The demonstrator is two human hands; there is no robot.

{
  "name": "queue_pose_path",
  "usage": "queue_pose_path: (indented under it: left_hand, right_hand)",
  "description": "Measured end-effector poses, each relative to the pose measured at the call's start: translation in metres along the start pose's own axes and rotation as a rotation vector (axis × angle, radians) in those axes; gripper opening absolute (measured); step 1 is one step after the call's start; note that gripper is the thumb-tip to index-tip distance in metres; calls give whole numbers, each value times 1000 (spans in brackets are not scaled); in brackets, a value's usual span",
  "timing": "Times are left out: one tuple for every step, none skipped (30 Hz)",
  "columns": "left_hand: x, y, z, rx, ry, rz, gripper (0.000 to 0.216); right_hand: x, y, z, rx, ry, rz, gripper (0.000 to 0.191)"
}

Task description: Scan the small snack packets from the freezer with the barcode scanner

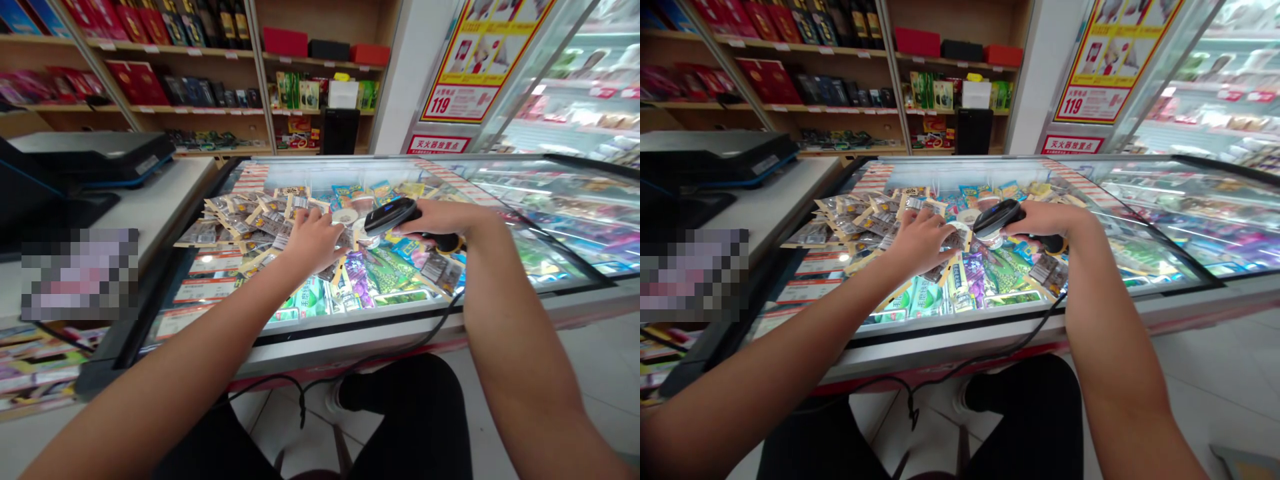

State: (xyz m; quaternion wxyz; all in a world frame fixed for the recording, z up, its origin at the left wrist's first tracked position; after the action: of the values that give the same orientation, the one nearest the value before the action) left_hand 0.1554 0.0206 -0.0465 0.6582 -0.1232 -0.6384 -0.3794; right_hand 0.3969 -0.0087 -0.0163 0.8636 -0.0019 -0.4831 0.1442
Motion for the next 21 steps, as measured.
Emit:
queue_pose_path:
  left_hand:
    - [0,0,0,10,4,-4,44]
    - [0,0,1,16,8,-11,44]
    - [0,0,1,17,10,-17,44]
    - [0,0,1,17,10,-23,43]
    - [0,0,1,21,10,-26,42]
    - [1,0,2,32,11,-25,42]
    - [1,0,3,49,15,-24,41]
    - [1,0,5,72,22,-24,41]
    - [1,1,7,97,32,-30,40]
    - [1,1,10,122,42,-42,39]
    - [1,2,12,140,49,-59,39]
    - [2,3,15,152,52,-79,38]
    - [3,3,16,157,52,-97,37]
    - [4,3,17,157,50,-111,37]
    - [6,4,17,153,48,-120,36]
    - [8,4,17,143,48,-124,35]
    - [10,4,14,129,49,-121,34]
    - [13,4,10,106,52,-108,34]
    - [14,4,3,66,54,-80,35]
    - [15,3,-6,5,53,-39,37]
    - [15,1,-18,-80,46,11,40]
  right_hand:
    - [1,0,0,-4,-13,-12,34]
    - [1,-1,1,-11,-16,-17,34]
    - [1,-2,3,-16,-7,-15,35]
    - [0,-3,6,-15,10,-12,36]
    - [0,-3,9,-5,28,-15,37]
    - [0,-4,13,7,36,-36,37]
    - [2,-4,15,16,31,-73,38]
    - [4,-4,17,15,13,-128,39]
    - [7,-4,18,4,-8,-191,39]
    - [10,-4,17,-15,-23,-248,39]
    - [12,-4,16,-34,-27,-293,38]
    - [13,-3,14,-48,-18,-326,37]
    - [14,-3,13,-54,0,-354,36]
    - [15,-2,12,-57,22,-382,35]
    - [16,-2,10,-57,45,-410,35]
    - [17,-2,9,-53,71,-441,35]
    - [18,-1,8,-43,111,-469,34]
    - [18,-1,7,-24,169,-493,33]
    - [18,-1,7,-1,253,-508,32]
    - [18,-1,7,27,363,-508,30]
    - [17,-2,8,55,491,-490,30]
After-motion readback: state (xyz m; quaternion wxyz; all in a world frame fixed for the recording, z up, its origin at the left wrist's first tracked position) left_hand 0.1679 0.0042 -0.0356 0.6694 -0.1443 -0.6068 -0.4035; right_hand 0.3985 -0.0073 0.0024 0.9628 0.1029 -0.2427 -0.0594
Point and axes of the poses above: each hand's wrist, its own y-axis towards the middle knuckle, its own x-axis out of the back of the hand, z = x × y, the point moved 5 cm from there along y, towards the middle knuckle, and after that the axes turned 9 degrees about x, right-handed, at the moved point
